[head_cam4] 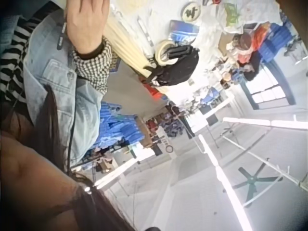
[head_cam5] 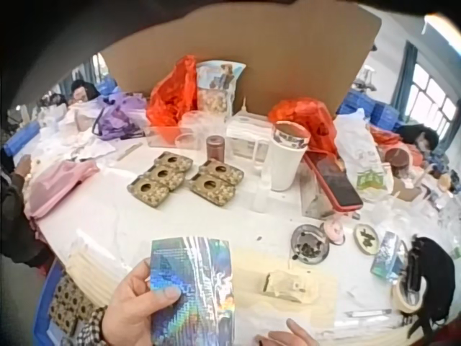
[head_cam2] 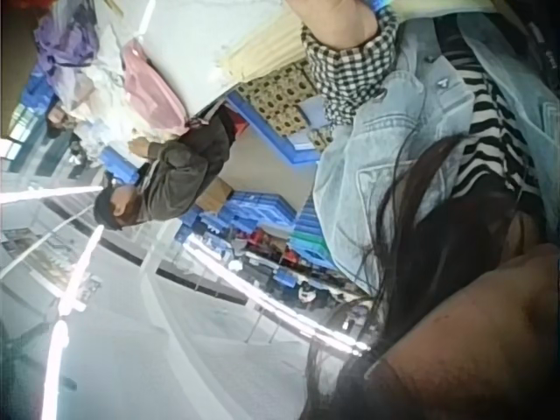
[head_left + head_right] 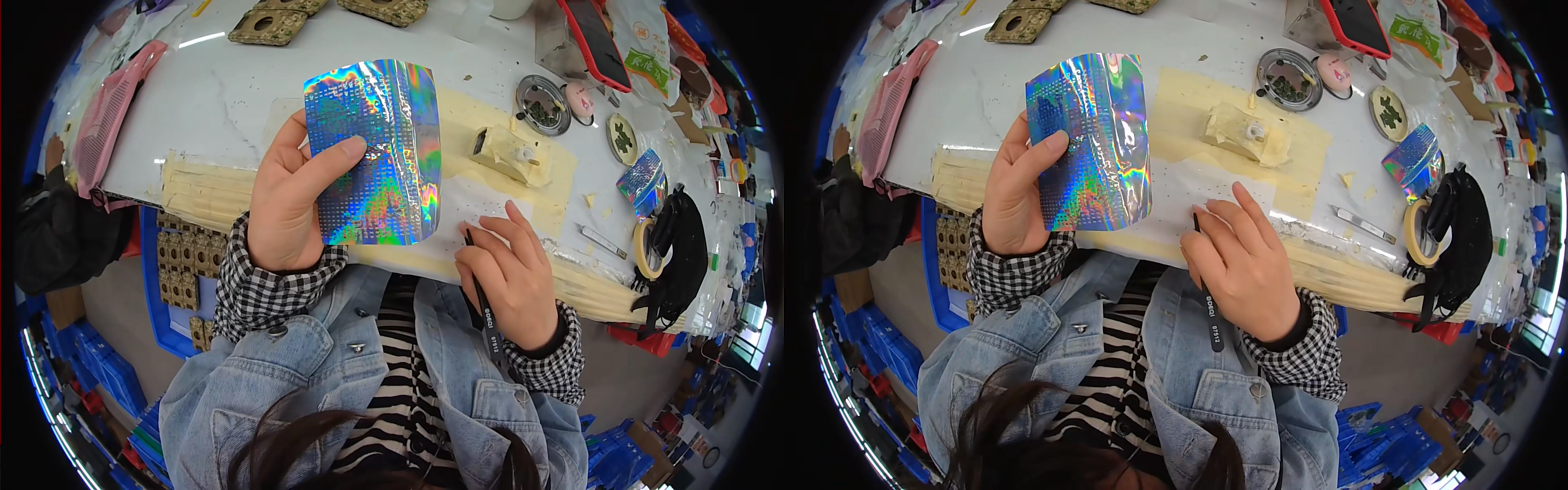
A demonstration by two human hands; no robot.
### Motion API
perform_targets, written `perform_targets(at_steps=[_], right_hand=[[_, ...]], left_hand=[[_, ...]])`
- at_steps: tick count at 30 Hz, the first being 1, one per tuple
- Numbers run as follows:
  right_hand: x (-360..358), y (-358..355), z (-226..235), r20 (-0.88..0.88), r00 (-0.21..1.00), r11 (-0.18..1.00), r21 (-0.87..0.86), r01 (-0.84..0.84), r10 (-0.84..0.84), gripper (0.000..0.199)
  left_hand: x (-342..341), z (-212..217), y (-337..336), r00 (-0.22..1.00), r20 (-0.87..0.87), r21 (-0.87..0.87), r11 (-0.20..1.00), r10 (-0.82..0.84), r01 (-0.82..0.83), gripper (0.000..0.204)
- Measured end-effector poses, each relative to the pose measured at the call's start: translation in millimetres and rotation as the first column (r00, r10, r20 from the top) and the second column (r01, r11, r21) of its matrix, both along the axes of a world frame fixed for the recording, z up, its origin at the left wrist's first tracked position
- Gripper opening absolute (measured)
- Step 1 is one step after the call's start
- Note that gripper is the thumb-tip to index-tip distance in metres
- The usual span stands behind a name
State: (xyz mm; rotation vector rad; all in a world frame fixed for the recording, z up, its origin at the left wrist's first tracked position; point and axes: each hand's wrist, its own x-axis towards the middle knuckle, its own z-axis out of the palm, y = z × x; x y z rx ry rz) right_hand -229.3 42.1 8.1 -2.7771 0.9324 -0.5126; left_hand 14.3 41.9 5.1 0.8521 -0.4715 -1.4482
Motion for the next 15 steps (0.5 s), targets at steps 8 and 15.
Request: perform_targets(at_steps=[8, 15], right_hand=[[-13.7, -0.1, 6.2, 0.16, 0.983, 0.993, 0.089, 0.074, -0.088, 0.024], [-13.6, 7.3, 23.8, 0.452, 0.879, 0.983, 0.162, 0.084, -0.15, 0.038]], left_hand=[[-4.3, 0.1, -0.3, 0.999, -0.015, -0.002, 0.999, -0.034, 0.034, 0.035], [-18.6, 4.6, 5.1, 0.988, -0.061, -0.005, 0.99, -0.144, 0.144, 0.031]])
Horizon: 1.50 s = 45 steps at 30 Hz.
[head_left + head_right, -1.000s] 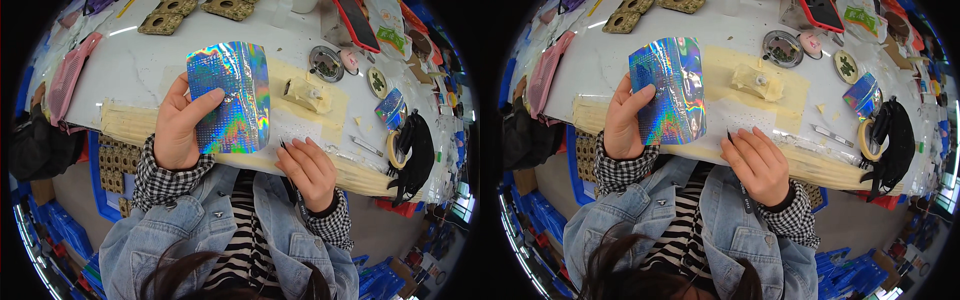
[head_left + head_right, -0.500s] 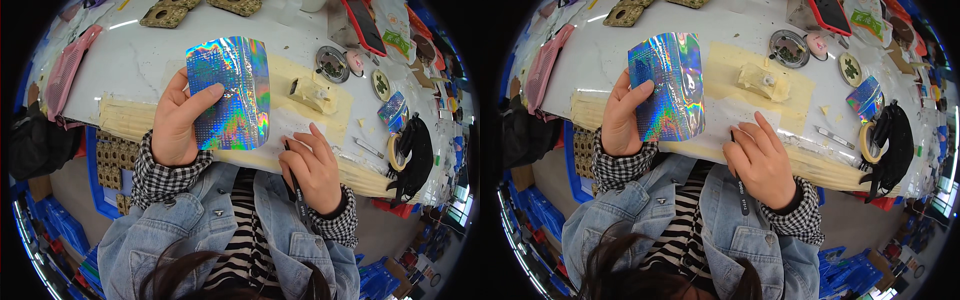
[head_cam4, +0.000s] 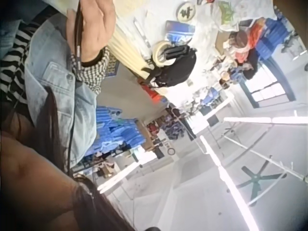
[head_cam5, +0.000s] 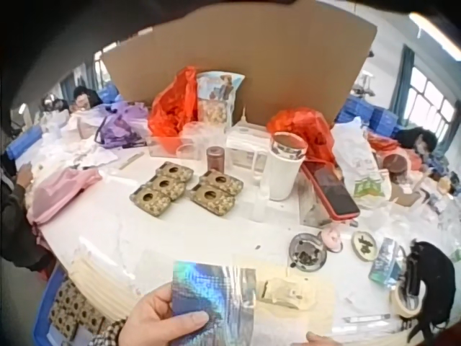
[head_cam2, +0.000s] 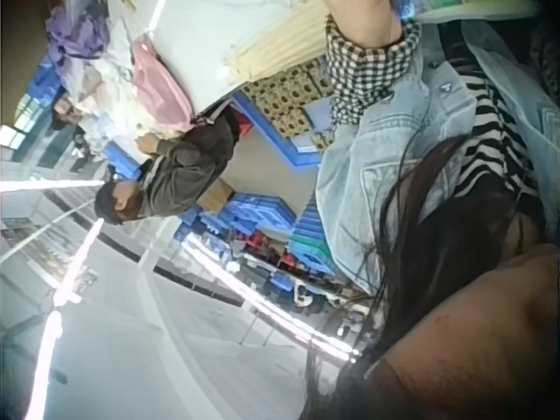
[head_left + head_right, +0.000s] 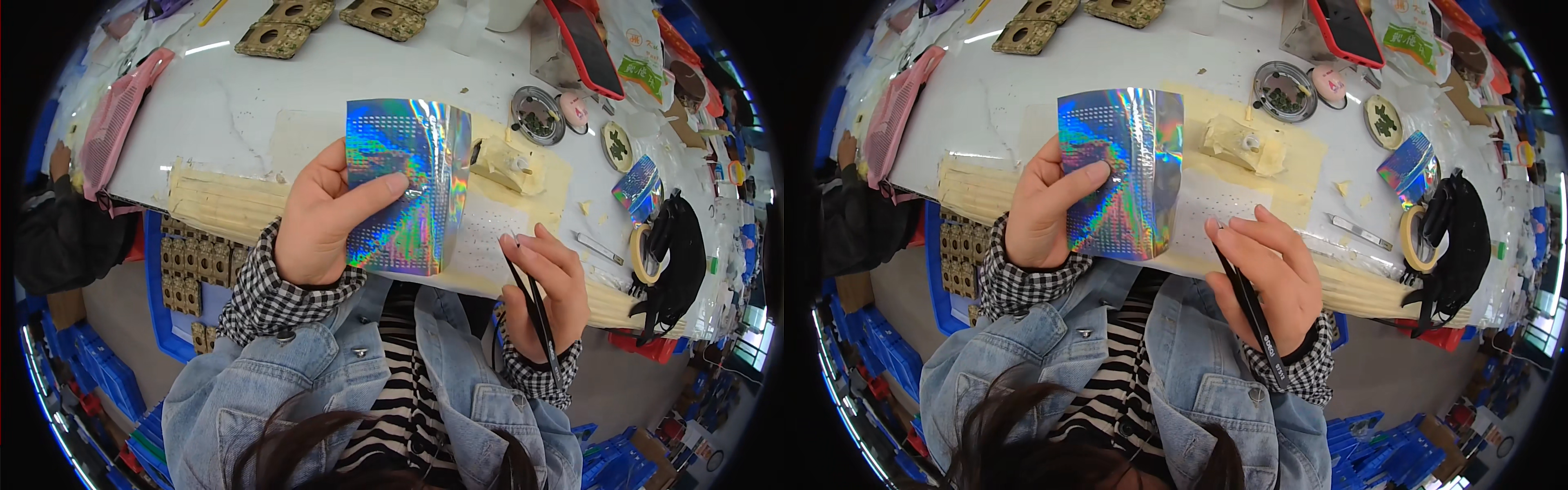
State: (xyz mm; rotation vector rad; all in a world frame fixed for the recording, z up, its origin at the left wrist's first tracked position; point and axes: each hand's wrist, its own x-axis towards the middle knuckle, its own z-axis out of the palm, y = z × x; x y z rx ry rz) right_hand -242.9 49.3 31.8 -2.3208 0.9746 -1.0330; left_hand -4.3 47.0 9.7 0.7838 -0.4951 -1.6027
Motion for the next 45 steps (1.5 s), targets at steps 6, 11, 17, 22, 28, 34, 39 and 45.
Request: perform_targets(at_steps=[6, 11, 17, 22, 28, 34, 39, 45], right_hand=[[16.7, -4.1, 5.6, 0.088, 0.993, 0.989, -0.136, -0.063, 0.075, 0.042], [24.3, -6.7, 1.1, 0.077, 0.995, 0.985, -0.165, -0.047, 0.06, 0.038], [27.8, -4.1, 0.9, 0.04, 0.999, 0.99, -0.143, -0.002, 0.008, 0.039], [27.5, -3.8, -2.4, 0.04, 0.999, 0.988, -0.153, 0.018, -0.012, 0.039], [25.7, -3.4, -3.1, 0.051, 0.999, 0.991, -0.131, 0.012, -0.006, 0.043], [24.6, -4.2, -3.9, 0.061, 0.998, 0.995, -0.103, 0.0, 0.006, 0.043], [23.0, -3.7, -4.7, 0.105, 0.994, 0.998, -0.069, -0.005, 0.012, 0.043], [23.3, -4.0, -5.3, 0.109, 0.994, 0.999, -0.054, -0.001, 0.007, 0.042]], left_hand=[[-16.1, 7.3, 3.3, 0.995, 0.029, 0.028, 0.995, -0.095, 0.094, 0.035], [-22.8, 6.8, 4.4, 0.992, 0.102, -0.029, 0.997, -0.071, 0.074, 0.038], [-27.2, 8.4, 5.8, 0.988, 0.14, -0.053, 0.996, -0.058, 0.066, 0.042], [-28.5, 7.3, 4.5, 0.987, 0.144, -0.046, 0.996, -0.068, 0.075, 0.043], [-29.8, 9.1, 3.9, 0.993, 0.101, -0.039, 0.997, -0.059, 0.063, 0.042], [-29.5, 8.9, 4.0, 0.996, 0.056, -0.02, 0.997, -0.071, 0.073, 0.044], [-29.9, 9.1, 4.0, 0.996, 0.059, -0.028, 0.997, -0.067, 0.069, 0.045], [-30.6, 8.7, 4.1, 0.993, 0.094, -0.035, 0.997, -0.067, 0.071, 0.046]])
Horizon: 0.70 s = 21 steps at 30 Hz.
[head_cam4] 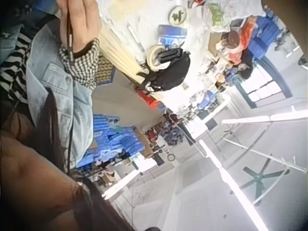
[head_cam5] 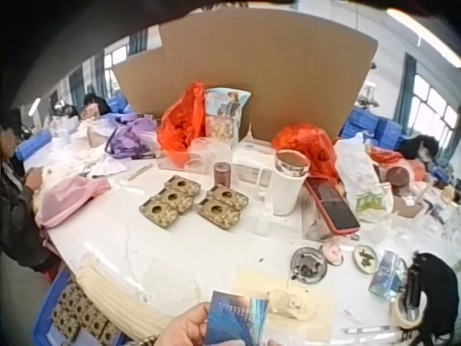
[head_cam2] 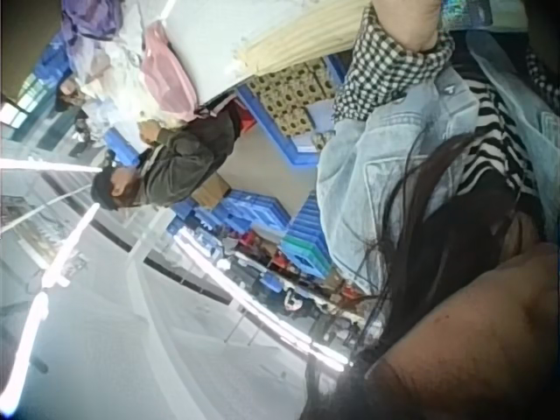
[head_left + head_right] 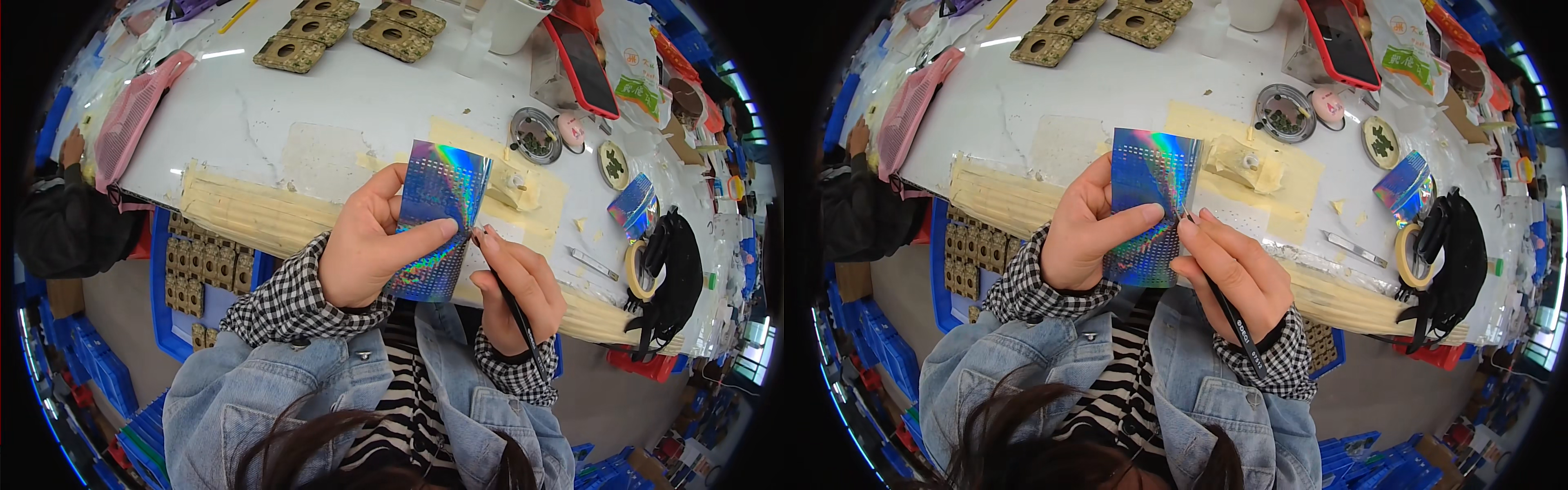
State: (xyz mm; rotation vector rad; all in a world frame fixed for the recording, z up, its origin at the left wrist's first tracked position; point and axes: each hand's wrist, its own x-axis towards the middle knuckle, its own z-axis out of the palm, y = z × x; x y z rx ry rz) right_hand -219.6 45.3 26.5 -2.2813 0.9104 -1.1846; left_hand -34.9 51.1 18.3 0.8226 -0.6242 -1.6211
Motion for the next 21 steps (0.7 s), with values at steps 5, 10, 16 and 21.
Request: perform_targets(at_steps=[5, 10, 16, 21], right_hand=[[0.0, -0.2, 0.3, -0.013, 1.0, 1.0, 0.001, 0.005, -0.005, 0.041], [0.9, -0.2, -0.6, -0.015, 1.0, 1.0, 0.0, 0.019, -0.019, 0.04], [3.2, 1.4, -1.2, -0.004, 1.0, 0.999, -0.016, 0.029, -0.029, 0.039], [3.6, 2.4, -9.7, -0.115, 0.993, 0.984, -0.179, -0.016, -0.004, 0.042]], left_hand=[[-0.2, -0.9, 0.3, 1.0, 0.003, 0.006, 1.0, 0.002, -0.002, 0.046], [-0.5, -1.1, 0.9, 1.0, 0.02, 0.003, 1.0, -0.001, 0.001, 0.046], [-0.2, -2.3, 1.8, 1.0, 0.008, 0.021, 1.0, -0.003, 0.003, 0.046], [0.0, -1.2, 1.1, 0.998, -0.059, 0.041, 0.999, -0.016, 0.019, 0.045]])
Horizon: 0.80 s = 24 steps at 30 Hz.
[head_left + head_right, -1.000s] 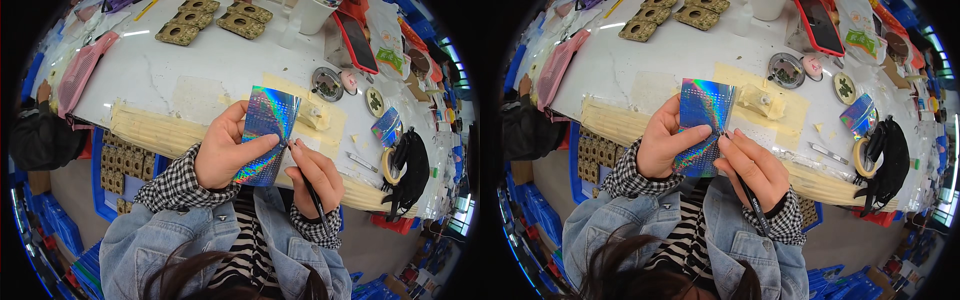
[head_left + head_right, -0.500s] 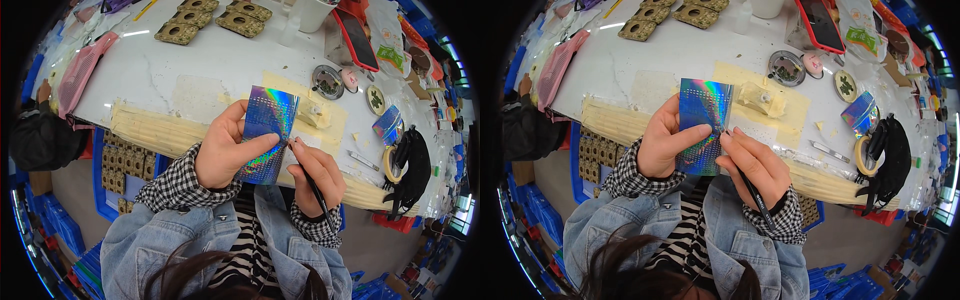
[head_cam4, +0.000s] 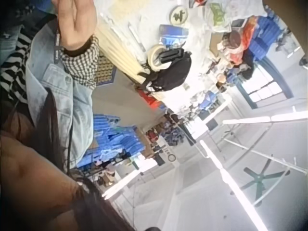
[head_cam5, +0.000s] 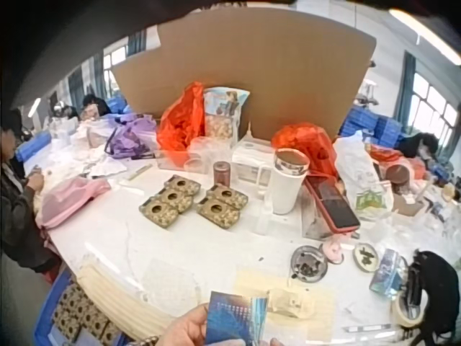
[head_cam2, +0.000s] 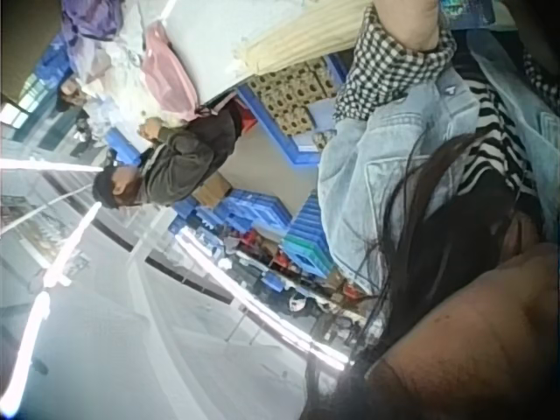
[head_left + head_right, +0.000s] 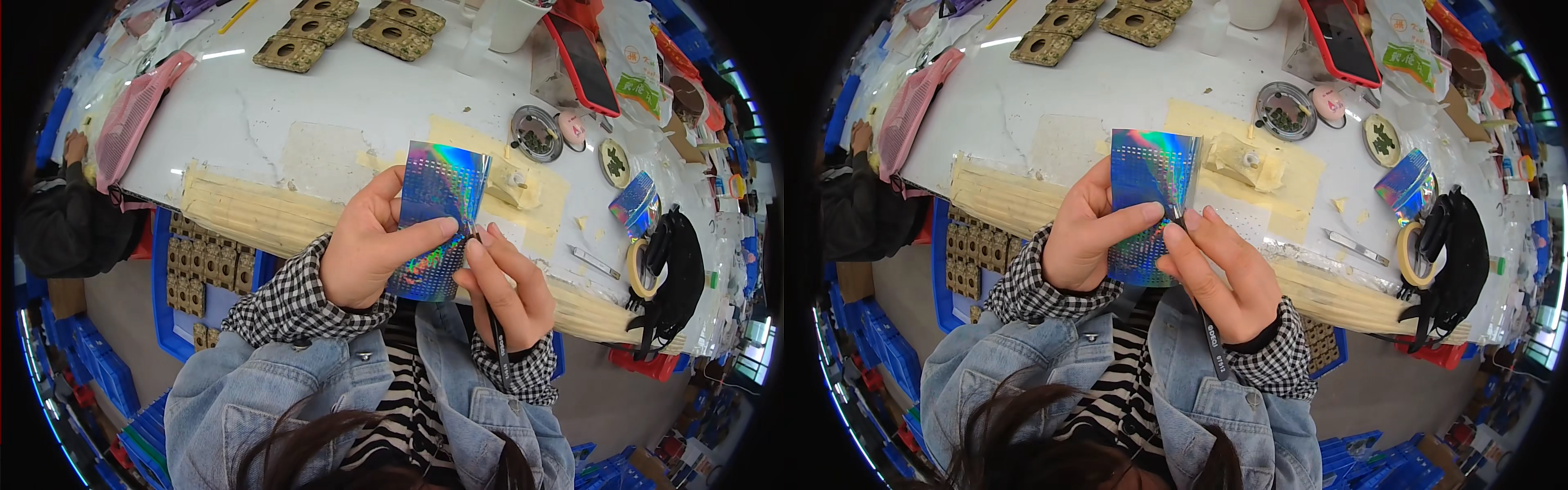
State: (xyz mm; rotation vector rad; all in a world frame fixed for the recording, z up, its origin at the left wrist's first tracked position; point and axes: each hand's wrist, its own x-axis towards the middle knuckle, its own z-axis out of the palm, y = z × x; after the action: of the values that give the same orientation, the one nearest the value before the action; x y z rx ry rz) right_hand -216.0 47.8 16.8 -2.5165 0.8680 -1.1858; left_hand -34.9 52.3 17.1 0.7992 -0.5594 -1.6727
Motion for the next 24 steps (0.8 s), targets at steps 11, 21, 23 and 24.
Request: perform_targets(at_steps=[11, 21, 23, 24], right_hand=[[-0.9, -1.7, -7.8, -0.026, 0.999, 0.997, -0.065, -0.046, 0.044, 0.044], [-0.9, -0.6, -8.9, -0.006, 0.999, 0.998, -0.044, -0.037, 0.037, 0.043], [-1.6, -0.4, -8.6, -0.007, 0.999, 0.999, -0.037, -0.038, 0.038, 0.043], [-1.8, -0.5, -7.8, -0.014, 0.999, 0.999, -0.035, -0.041, 0.041, 0.043]], left_hand=[[1.0, -1.2, 0.3, 0.999, -0.031, 0.02, 1.0, -0.01, 0.011, 0.044], [1.1, -1.0, 0.3, 0.999, -0.031, 0.033, 0.999, -0.009, 0.01, 0.044], [0.9, -1.1, 0.0, 0.999, -0.039, 0.036, 0.999, -0.005, 0.007, 0.043], [1.1, -1.6, -0.4, 0.999, -0.046, 0.035, 0.999, -0.005, 0.006, 0.043]])
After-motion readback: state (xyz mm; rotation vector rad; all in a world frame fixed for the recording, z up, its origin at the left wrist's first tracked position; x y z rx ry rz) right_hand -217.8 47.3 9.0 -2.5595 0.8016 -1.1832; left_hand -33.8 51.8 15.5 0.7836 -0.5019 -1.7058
